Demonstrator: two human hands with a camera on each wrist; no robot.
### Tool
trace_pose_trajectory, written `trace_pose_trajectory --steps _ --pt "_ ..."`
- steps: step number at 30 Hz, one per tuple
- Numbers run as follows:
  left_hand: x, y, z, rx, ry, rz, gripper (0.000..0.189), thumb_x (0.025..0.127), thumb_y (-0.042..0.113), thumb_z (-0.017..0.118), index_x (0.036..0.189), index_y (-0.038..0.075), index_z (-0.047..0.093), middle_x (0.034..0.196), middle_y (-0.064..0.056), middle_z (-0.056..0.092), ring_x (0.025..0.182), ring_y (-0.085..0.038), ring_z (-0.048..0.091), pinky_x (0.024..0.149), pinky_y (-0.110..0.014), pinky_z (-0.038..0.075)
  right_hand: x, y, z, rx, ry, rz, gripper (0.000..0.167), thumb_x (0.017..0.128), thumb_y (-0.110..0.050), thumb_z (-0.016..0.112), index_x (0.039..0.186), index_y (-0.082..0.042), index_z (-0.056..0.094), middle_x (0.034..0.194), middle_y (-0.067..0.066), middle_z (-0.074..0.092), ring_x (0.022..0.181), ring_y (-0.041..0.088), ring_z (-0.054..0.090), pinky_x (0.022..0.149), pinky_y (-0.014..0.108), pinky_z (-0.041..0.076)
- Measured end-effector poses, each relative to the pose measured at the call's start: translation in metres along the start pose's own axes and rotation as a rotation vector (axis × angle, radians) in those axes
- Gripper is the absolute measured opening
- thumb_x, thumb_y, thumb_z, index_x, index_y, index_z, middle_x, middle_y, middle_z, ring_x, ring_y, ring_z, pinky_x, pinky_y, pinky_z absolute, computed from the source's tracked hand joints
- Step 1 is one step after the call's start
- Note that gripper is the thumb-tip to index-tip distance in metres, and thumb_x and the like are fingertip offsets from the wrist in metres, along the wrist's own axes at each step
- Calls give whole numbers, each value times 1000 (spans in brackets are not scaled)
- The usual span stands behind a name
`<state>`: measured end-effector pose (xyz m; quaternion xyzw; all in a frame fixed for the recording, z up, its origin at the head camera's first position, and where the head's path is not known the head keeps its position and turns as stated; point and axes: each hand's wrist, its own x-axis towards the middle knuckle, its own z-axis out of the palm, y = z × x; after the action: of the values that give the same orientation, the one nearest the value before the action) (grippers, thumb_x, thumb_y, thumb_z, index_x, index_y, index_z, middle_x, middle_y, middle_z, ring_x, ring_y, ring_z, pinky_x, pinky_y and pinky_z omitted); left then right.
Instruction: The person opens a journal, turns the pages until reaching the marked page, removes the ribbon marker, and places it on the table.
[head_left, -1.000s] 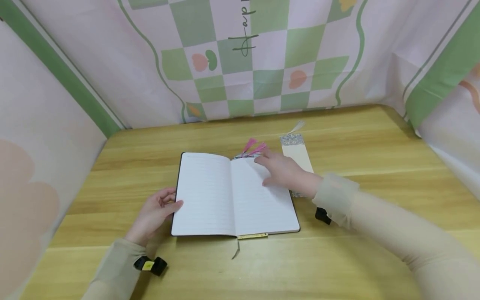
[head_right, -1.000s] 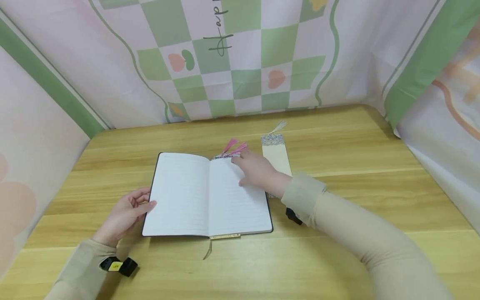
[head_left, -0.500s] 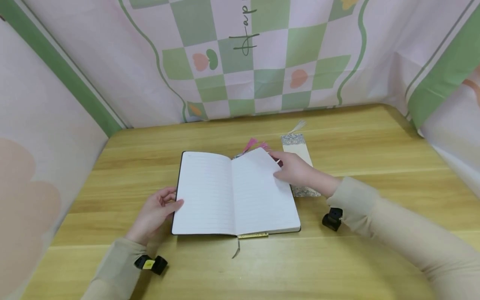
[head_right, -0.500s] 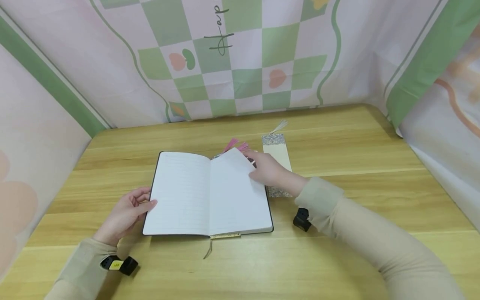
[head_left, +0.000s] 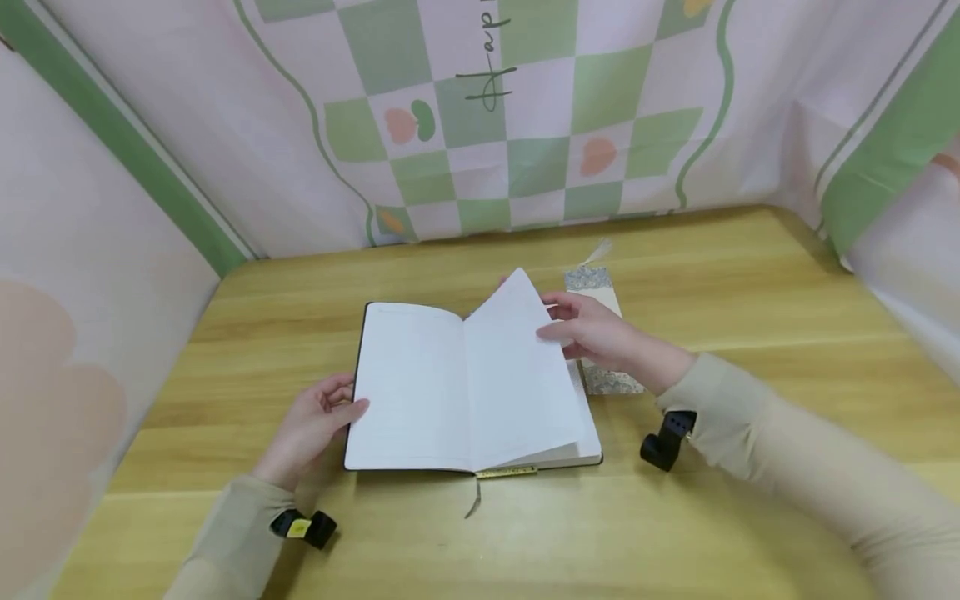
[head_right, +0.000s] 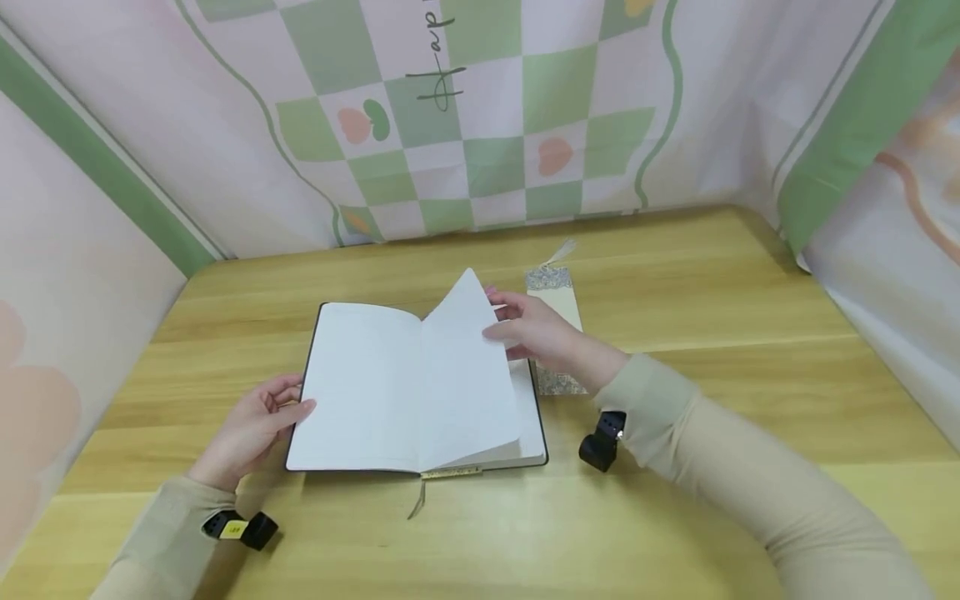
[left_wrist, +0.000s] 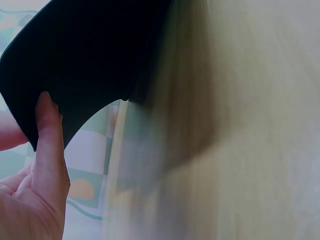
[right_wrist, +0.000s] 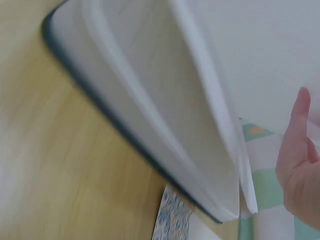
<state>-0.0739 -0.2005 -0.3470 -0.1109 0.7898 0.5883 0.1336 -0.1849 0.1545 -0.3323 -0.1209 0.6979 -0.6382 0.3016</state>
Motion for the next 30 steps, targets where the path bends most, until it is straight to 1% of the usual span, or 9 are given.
trace_pose_trajectory --steps 4,7,9,11,13,16,22,25,30 --pt "0 2 0 -5 -8 3 50 92 7 59 136 -5 39 93 3 58 82 -5 53 74 -18 49 -2 -6 5 118 -49 1 59 93 -3 46 146 3 19 117 10 49 90 9 62 76 32 54" --pt "1 4 -1 -4 -19 18 48 92 7 59 135 -6 40 92 4 58 81 -4 53 73 -18 49 -3 -9 10 174 -85 8 62 94 -5 42 148 -2 14 146 10 32 96 7 60 77 34 53" --pt "0 5 -1 -2 -25 27 47 92 7 59 134 -6 41 91 4 57 80 -5 53 72 -19 49 -3 -11 15 203 -117 19 63 94 -9 41 149 -5 12 153 8 18 100 7 57 77 36 53" --pt "0 6 0 0 -28 34 46 92 7 59 133 -6 42 91 3 57 79 -5 53 72 -19 49 -3 -12 20 207 -154 32 64 94 -15 42 149 -8 11 153 6 18 100 9 55 76 36 53" --pt "-1 7 0 1 -25 37 45 92 7 60 132 -6 43 91 3 58 79 -5 53 72 -19 49 -2 -12 25 193 -187 40 64 95 -23 43 149 -8 13 140 9 32 98 12 55 75 36 53" --pt "-1 9 1 0 -21 39 45 92 6 60 132 -6 43 91 3 58 79 -5 53 73 -19 49 -1 -12 31 143 -225 49 66 96 -32 43 150 -9 13 130 12 39 98 15 53 77 39 54" --pt "-2 9 3 -1 -26 34 45 92 7 59 132 -5 42 91 3 56 80 -5 52 73 -19 48 -2 -13 45 12 -277 60 61 98 -33 37 150 -9 18 138 23 33 114 29 50 91 47 49" --pt "-1 8 3 1 -26 38 46 93 7 59 133 -6 41 91 4 56 80 -5 52 73 -18 48 -1 -12 53 -98 -306 55 58 98 -31 39 150 -10 22 143 21 33 124 34 43 96 46 46" --pt "-1 8 3 -6 -14 42 51 92 7 59 136 -8 37 89 6 57 78 -2 51 71 -16 47 -3 -10 69 -370 -346 -8 55 99 -32 43 148 -13 29 147 15 35 132 30 37 105 46 38"
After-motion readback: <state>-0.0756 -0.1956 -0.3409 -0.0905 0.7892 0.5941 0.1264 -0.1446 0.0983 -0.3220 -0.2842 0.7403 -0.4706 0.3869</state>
